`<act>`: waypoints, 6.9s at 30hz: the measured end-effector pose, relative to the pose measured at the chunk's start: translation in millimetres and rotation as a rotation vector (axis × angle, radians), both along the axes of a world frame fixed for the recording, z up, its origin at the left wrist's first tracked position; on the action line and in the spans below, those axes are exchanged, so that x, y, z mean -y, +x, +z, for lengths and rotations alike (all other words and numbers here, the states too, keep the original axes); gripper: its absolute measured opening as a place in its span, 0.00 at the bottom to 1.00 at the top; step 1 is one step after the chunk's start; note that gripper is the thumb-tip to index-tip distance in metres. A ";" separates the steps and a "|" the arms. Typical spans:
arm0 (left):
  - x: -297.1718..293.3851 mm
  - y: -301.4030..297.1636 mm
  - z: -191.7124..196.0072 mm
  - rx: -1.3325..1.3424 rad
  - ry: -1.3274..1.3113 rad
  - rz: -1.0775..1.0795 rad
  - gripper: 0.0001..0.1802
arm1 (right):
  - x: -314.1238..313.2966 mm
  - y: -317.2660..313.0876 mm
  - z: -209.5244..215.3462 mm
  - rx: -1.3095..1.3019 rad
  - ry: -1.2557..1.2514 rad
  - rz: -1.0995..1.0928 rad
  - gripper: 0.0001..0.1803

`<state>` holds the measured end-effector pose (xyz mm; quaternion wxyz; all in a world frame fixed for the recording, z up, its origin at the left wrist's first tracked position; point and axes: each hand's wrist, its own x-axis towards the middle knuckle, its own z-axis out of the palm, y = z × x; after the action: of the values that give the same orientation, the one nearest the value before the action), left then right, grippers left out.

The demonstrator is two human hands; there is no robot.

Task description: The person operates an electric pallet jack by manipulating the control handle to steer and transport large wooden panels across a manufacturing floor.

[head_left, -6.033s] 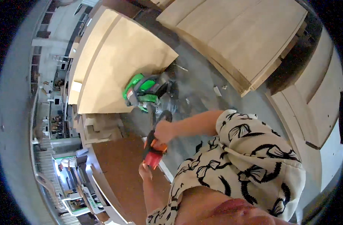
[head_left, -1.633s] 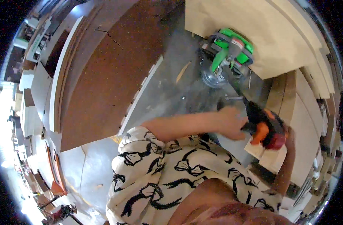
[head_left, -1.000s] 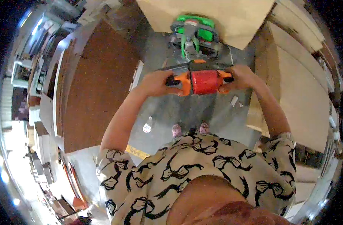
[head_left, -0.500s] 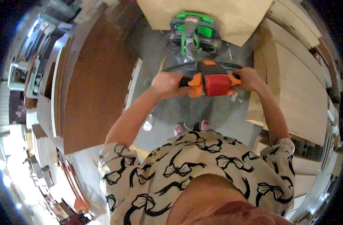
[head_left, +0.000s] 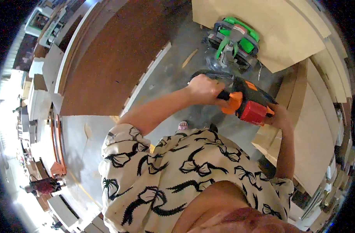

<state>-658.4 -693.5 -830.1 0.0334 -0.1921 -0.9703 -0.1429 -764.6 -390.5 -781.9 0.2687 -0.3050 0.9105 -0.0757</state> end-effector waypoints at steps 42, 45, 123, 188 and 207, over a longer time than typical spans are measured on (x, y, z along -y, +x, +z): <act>3.1 -3.9 14.0 -0.273 0.096 0.020 0.30 | 17.7 -65.7 -42.7 0.065 -0.075 -0.087 0.33; 14.3 1.4 7.2 -0.273 0.101 0.034 0.31 | 11.9 -54.9 -55.9 0.059 -0.212 0.072 0.30; -444.8 1399.8 -126.0 -0.215 1.220 2.462 0.23 | 215.9 767.1 30.8 -0.159 -0.310 0.224 0.39; -665.3 2230.0 27.2 -0.160 0.097 1.000 0.18 | -575.5 2103.8 10.7 0.102 -0.328 0.875 0.34; -849.5 2447.0 -53.7 -0.234 0.053 1.046 0.17 | -721.4 2291.7 -44.5 0.023 -0.245 1.116 0.32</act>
<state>1788.6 156.0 -883.8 0.2128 0.3033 -0.9224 -0.1094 1527.2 331.0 -826.4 0.2406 -0.7676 0.5933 -0.0306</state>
